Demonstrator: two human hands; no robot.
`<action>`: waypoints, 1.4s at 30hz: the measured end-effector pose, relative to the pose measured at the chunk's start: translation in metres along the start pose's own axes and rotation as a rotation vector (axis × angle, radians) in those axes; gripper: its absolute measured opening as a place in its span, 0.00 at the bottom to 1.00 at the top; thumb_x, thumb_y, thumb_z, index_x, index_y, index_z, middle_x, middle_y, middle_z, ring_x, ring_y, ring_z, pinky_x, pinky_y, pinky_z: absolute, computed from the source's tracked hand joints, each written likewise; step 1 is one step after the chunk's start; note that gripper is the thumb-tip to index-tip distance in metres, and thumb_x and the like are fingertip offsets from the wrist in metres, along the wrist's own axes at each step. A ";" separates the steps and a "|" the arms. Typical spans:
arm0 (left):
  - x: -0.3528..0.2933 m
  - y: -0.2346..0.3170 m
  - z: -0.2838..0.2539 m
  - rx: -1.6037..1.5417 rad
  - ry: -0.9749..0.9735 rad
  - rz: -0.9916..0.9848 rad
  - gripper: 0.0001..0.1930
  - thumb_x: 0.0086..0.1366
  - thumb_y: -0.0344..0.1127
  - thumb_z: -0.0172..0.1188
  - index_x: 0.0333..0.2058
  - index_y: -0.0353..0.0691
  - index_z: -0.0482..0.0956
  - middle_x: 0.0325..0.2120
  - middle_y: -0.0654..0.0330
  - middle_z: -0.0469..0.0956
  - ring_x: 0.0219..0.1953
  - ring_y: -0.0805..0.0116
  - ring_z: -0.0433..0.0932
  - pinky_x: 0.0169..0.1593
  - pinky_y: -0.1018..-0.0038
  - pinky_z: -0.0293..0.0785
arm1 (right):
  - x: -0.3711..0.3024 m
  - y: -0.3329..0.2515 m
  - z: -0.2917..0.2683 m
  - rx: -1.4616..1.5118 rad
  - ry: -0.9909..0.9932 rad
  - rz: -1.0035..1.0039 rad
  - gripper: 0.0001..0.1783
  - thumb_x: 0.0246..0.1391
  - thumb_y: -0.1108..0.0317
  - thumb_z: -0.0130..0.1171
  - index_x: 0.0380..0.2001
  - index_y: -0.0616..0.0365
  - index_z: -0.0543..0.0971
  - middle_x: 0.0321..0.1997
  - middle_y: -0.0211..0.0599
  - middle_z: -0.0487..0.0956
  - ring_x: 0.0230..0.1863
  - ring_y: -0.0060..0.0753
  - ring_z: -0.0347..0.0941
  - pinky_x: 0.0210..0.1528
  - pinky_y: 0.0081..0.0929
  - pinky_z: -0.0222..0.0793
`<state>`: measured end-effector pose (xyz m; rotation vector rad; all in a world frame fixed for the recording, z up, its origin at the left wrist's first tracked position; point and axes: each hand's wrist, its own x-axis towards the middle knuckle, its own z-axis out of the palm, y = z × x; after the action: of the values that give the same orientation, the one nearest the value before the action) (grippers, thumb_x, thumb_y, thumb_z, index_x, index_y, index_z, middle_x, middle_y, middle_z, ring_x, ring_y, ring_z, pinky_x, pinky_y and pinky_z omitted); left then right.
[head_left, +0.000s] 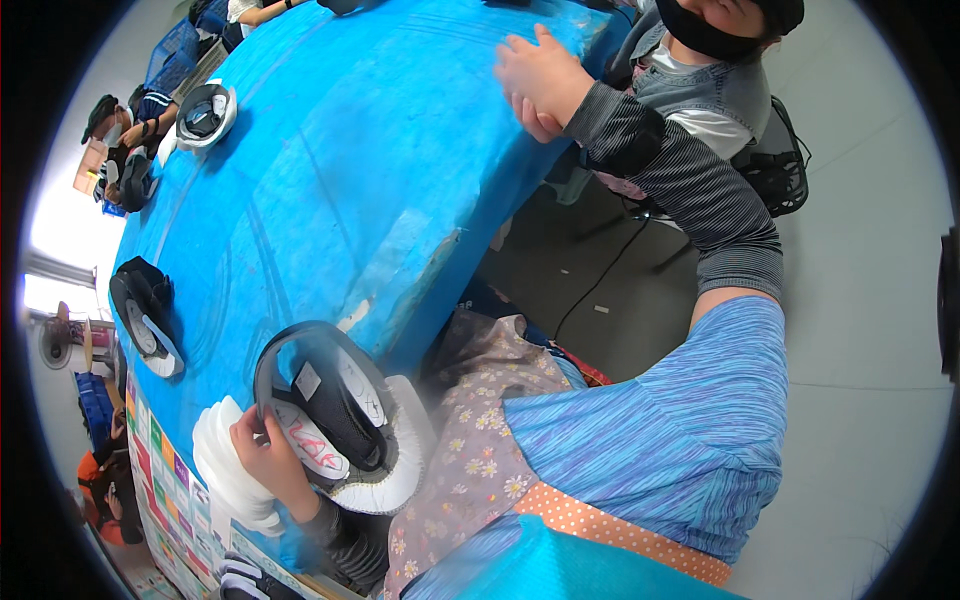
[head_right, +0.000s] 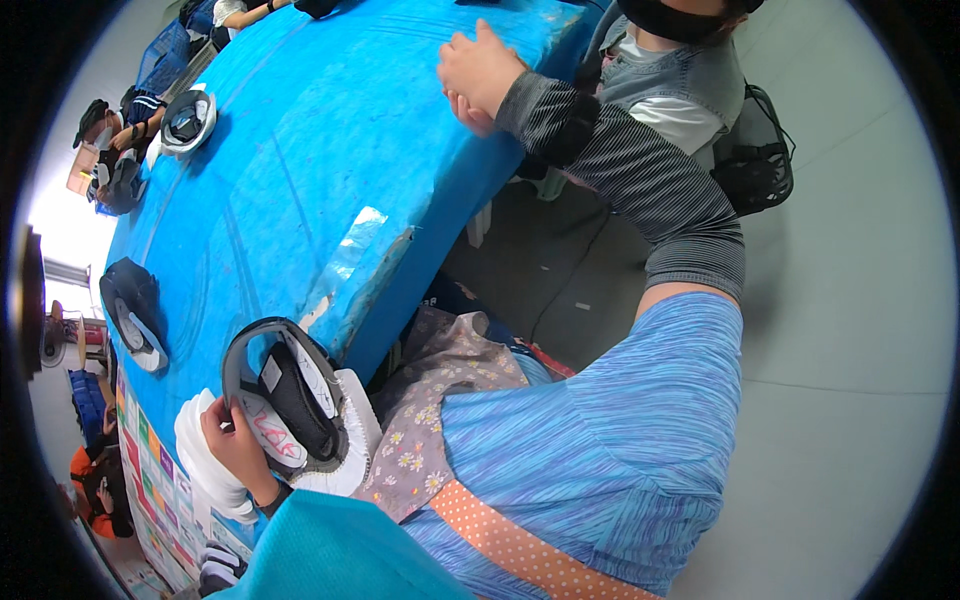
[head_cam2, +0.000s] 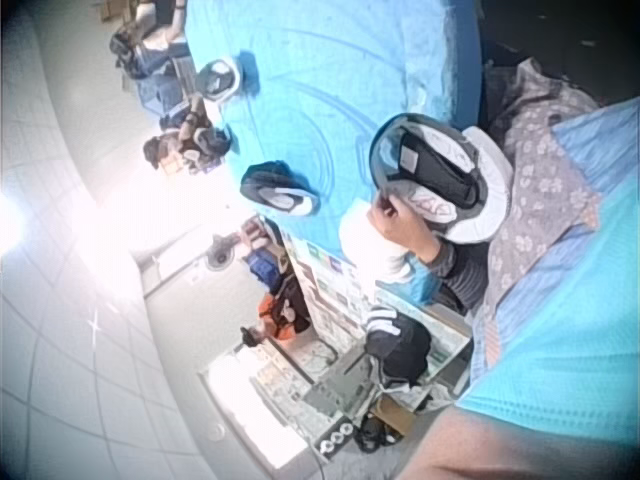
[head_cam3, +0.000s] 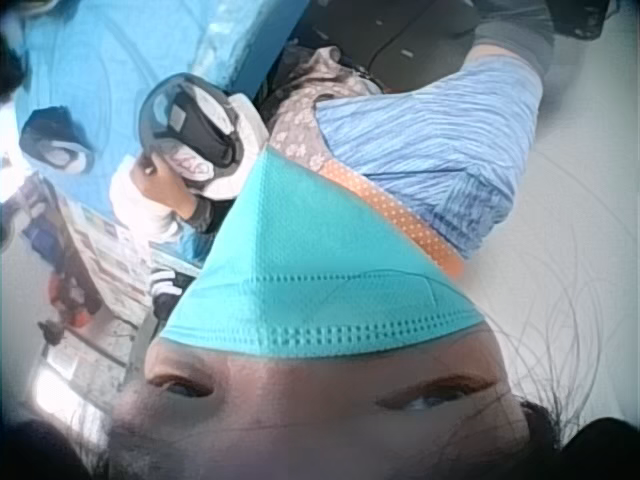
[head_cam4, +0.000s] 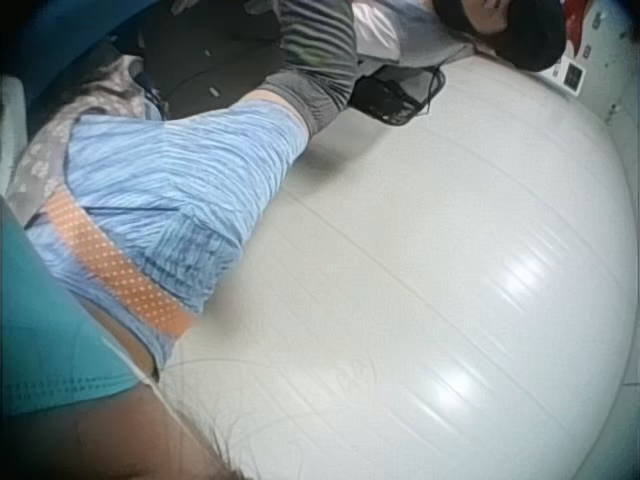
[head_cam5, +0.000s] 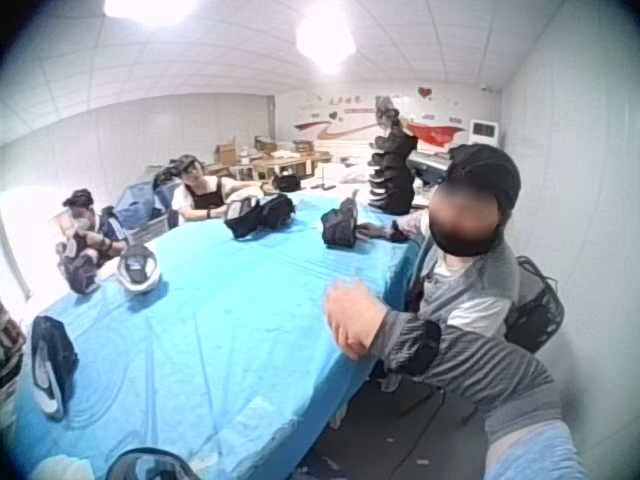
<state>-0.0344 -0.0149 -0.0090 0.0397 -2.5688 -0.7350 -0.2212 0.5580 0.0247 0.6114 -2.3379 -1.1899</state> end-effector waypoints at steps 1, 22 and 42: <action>0.000 0.002 0.000 0.003 0.002 -0.002 0.08 0.67 0.30 0.63 0.42 0.33 0.81 0.33 0.60 0.75 0.34 0.68 0.77 0.33 0.74 0.72 | 0.001 -0.003 -0.003 0.085 -0.031 0.012 0.19 0.51 0.53 0.67 0.42 0.53 0.81 0.45 0.26 0.77 0.53 0.27 0.70 0.59 0.40 0.70; -0.004 0.008 -0.005 0.019 0.069 0.034 0.07 0.60 0.26 0.64 0.38 0.39 0.82 0.31 0.54 0.76 0.33 0.54 0.77 0.38 0.64 0.73 | 0.091 -0.139 -0.193 1.372 0.442 -0.185 0.12 0.57 0.60 0.67 0.37 0.57 0.80 0.33 0.39 0.82 0.34 0.46 0.79 0.35 0.38 0.74; 0.009 0.016 -0.006 0.180 0.081 0.082 0.04 0.61 0.32 0.65 0.35 0.41 0.81 0.29 0.56 0.76 0.34 0.52 0.77 0.35 0.60 0.72 | 0.129 -0.226 -0.241 1.358 0.434 -0.089 0.07 0.47 0.75 0.58 0.32 0.57 0.74 0.31 0.40 0.77 0.35 0.47 0.78 0.32 0.39 0.74</action>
<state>-0.0385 -0.0055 0.0075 0.0206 -2.5351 -0.4610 -0.1471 0.2131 -0.0107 1.2026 -2.4133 0.6675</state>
